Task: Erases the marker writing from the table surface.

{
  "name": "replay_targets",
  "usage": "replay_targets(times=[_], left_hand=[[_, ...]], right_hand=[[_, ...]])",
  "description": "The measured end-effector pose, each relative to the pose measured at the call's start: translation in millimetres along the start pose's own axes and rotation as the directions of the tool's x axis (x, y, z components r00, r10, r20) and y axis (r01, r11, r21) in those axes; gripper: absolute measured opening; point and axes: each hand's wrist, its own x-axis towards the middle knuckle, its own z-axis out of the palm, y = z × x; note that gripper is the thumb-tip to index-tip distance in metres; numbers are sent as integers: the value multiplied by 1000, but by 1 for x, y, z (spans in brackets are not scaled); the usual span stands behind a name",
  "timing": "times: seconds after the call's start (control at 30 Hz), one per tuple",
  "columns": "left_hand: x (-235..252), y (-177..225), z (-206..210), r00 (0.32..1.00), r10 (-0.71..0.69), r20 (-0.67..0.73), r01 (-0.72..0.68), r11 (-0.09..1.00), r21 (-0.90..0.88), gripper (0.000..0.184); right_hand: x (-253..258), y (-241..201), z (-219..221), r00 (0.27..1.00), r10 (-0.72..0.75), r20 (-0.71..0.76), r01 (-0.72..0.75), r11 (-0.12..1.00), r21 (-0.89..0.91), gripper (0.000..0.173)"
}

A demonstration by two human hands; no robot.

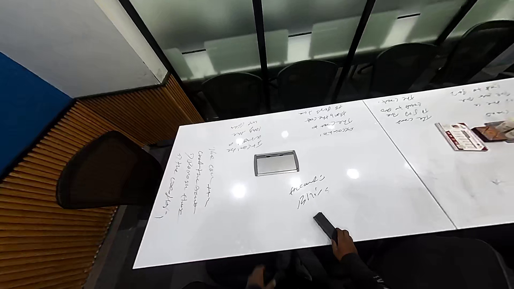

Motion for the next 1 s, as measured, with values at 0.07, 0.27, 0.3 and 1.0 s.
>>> replay_targets(times=[0.07,0.27,0.3,1.0], left_hand=[[52,31,-8,970,-157,-186,164,986,20,86],[167,85,-18,786,-366,-498,342,929,-143,130],[178,91,-20,775,-432,-460,390,901,-189,142],[244,128,-31,604,-714,-354,662,697,-275,180]], right_hand=[[4,-1,-2,999,18,47,-16,999,-34,63],[11,-6,-15,984,94,150,-88,995,-45,64],[11,-6,-16,982,102,158,-97,994,-43,64],[133,30,-74,969,155,-192,-142,987,80,58]])
